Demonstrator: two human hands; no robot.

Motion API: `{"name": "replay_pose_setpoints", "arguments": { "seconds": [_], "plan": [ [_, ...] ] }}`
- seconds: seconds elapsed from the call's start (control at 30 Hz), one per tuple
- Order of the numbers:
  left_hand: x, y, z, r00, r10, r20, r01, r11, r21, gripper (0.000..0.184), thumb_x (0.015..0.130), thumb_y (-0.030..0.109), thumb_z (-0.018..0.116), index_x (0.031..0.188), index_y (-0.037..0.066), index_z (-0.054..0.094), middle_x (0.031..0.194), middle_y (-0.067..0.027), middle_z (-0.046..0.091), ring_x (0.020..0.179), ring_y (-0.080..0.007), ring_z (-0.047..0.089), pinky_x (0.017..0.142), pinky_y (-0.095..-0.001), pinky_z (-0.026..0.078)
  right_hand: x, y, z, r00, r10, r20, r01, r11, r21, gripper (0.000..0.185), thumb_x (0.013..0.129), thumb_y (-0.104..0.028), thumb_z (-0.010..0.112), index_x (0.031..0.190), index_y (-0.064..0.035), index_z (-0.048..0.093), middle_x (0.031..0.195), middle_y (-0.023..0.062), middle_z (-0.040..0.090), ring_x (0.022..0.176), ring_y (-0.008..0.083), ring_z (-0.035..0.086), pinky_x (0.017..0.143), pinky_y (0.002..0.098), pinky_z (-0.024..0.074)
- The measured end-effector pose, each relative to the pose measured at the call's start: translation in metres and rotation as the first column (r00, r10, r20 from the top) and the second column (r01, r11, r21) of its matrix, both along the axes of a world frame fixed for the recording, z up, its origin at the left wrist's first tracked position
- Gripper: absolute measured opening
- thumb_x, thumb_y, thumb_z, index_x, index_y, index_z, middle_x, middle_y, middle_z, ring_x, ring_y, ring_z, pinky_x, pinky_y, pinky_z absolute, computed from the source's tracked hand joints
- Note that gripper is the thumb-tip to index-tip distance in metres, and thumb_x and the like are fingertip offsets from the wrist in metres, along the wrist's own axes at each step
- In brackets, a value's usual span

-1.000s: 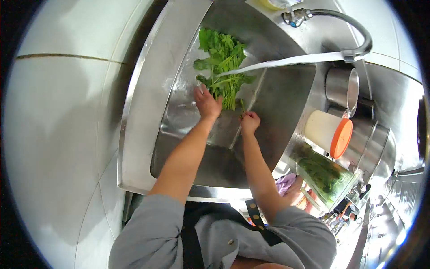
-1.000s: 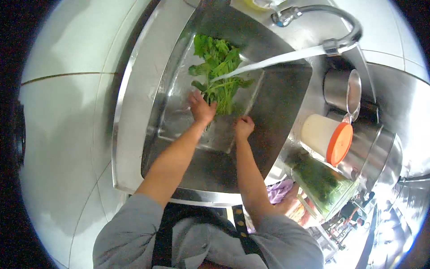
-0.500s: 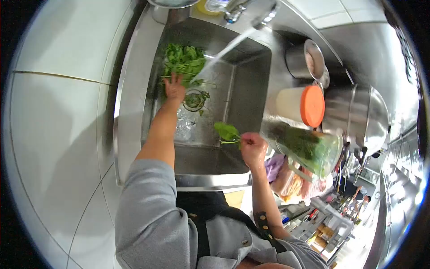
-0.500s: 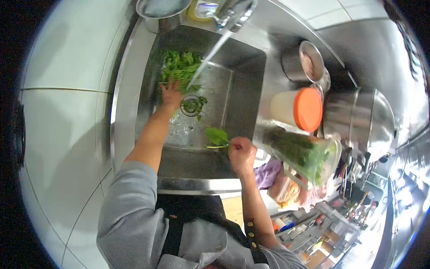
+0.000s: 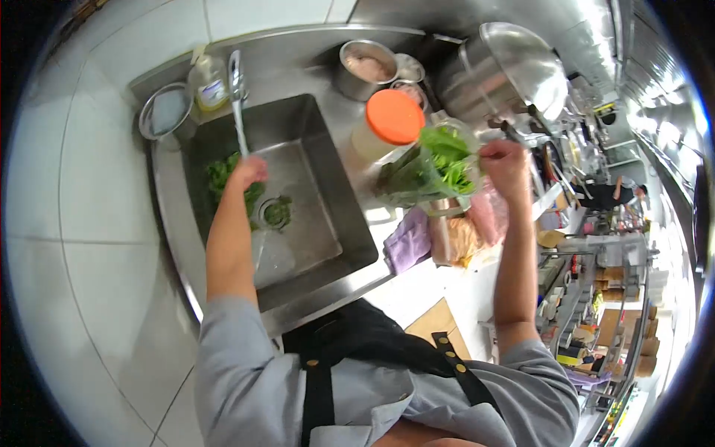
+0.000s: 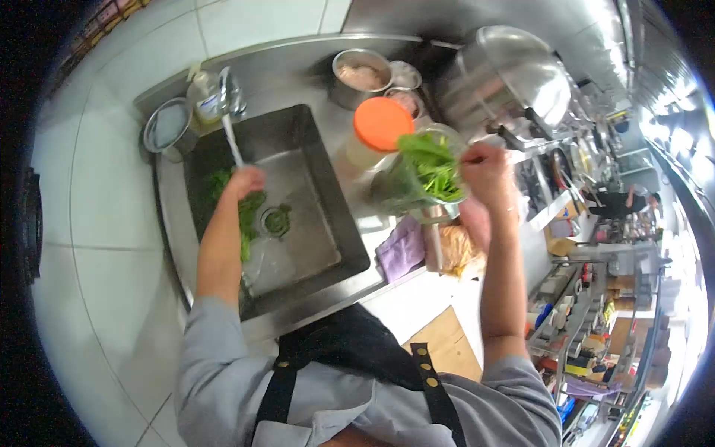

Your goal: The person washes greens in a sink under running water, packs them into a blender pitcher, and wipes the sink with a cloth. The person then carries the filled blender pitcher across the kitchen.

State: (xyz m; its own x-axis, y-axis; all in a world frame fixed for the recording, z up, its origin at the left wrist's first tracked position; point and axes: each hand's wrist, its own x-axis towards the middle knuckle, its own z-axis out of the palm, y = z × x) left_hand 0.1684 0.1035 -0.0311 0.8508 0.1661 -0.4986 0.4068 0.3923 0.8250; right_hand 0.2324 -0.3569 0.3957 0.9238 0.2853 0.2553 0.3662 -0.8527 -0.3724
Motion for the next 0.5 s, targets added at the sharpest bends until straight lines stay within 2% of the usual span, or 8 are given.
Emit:
{"name": "replay_pose_setpoints", "arguments": {
  "seconds": [0.03,0.07,0.13,0.17,0.27,0.37,0.47,0.5],
  "plan": [
    [0.006,0.000,0.025,0.999,-0.018,-0.044,0.021,0.998,0.056,0.013,0.083,0.011,0.061,0.091,0.002,0.059,0.080,-0.0098,0.061,0.070,-0.0227,0.062,0.063,-0.0411,0.056,0.013,-0.004,0.003,0.997,-0.013,-0.071,0.003,0.990,-0.141,0.014,0.066,-0.004,0.061,0.077,-0.0021,0.068,0.072,0.0114,0.066,0.063,0.0177,0.064,0.063,0.0302,0.0511],
    [0.030,0.043,-0.022,0.945,-0.314,0.089,0.327,0.909,-0.258,0.011,0.083,0.011,0.060,0.087,0.001,0.062,0.075,-0.0125,0.063,0.065,-0.0240,0.064,0.059,-0.0398,0.056,0.023,-0.007,0.001,0.989,-0.031,-0.145,-0.011,0.960,-0.279,0.019,0.065,-0.006,0.062,0.083,-0.0022,0.068,0.076,0.0120,0.067,0.066,0.0183,0.064,0.065,0.0309,0.0513],
    [0.044,0.037,0.032,0.832,-0.425,-0.356,0.546,0.740,0.393,0.012,0.080,0.007,0.056,0.078,-0.002,0.063,0.067,-0.0162,0.064,0.056,-0.0243,0.064,0.049,-0.0382,0.054,0.027,-0.021,-0.020,0.998,0.063,-0.015,-0.064,0.962,-0.267,0.031,0.066,-0.003,0.063,0.097,-0.0040,0.067,0.087,0.0137,0.067,0.074,0.0187,0.064,0.070,0.0317,0.0511],
    [0.054,0.071,-0.017,0.651,-0.723,-0.230,0.651,0.378,0.658,0.015,0.077,0.010,0.057,0.081,-0.002,0.064,0.068,-0.0157,0.064,0.056,-0.0259,0.065,0.047,-0.0393,0.052,0.018,-0.016,-0.017,0.997,0.068,0.036,-0.064,0.993,-0.104,0.035,0.066,-0.001,0.063,0.101,-0.0051,0.066,0.088,0.0132,0.066,0.075,0.0177,0.063,0.071,0.0301,0.0504],
    [-0.005,0.007,0.012,0.690,-0.293,-0.663,0.708,0.464,0.532,0.022,0.075,0.018,0.060,0.086,-0.001,0.066,0.078,-0.0171,0.066,0.070,-0.0286,0.067,0.057,-0.0419,0.053,-0.043,0.011,0.007,0.981,-0.031,0.190,-0.004,0.983,0.182,0.035,0.068,0.006,0.064,0.101,-0.0051,0.066,0.081,0.0088,0.063,0.071,0.0148,0.061,0.065,0.0259,0.0483],
    [-0.098,-0.028,-0.216,0.744,-0.268,-0.612,0.659,0.143,0.738,0.050,0.075,0.026,0.060,0.122,0.007,0.056,0.121,-0.0183,0.057,0.111,-0.0329,0.056,0.093,-0.0383,0.044,-0.086,0.011,-0.059,0.985,0.152,0.083,-0.167,0.961,0.222,0.028,0.068,0.007,0.066,0.094,-0.0027,0.066,0.078,0.0067,0.060,0.066,0.0135,0.059,0.057,0.0250,0.0462],
    [-0.129,-0.098,-0.088,0.613,0.053,-0.788,0.614,0.596,0.517,0.046,0.074,0.027,0.063,0.114,0.004,0.061,0.119,-0.0197,0.058,0.112,-0.0307,0.054,0.097,-0.0369,0.041,-0.133,0.018,-0.170,0.894,0.223,-0.387,-0.082,0.933,0.349,0.027,0.068,0.002,0.069,0.094,-0.0026,0.065,0.086,0.0119,0.061,0.068,0.0225,0.060,0.060,0.0307,0.0490],
    [-0.132,-0.106,-0.111,0.746,0.048,-0.664,0.585,0.430,0.688,0.049,0.074,0.026,0.064,0.117,0.004,0.058,0.120,-0.0207,0.056,0.114,-0.0321,0.052,0.098,-0.0375,0.040,-0.145,0.017,-0.201,0.904,0.180,-0.389,-0.082,0.964,0.254,0.031,0.066,0.002,0.069,0.097,-0.0029,0.065,0.094,0.0136,0.060,0.082,0.0288,0.059,0.071,0.0358,0.0491]
  ]
}}
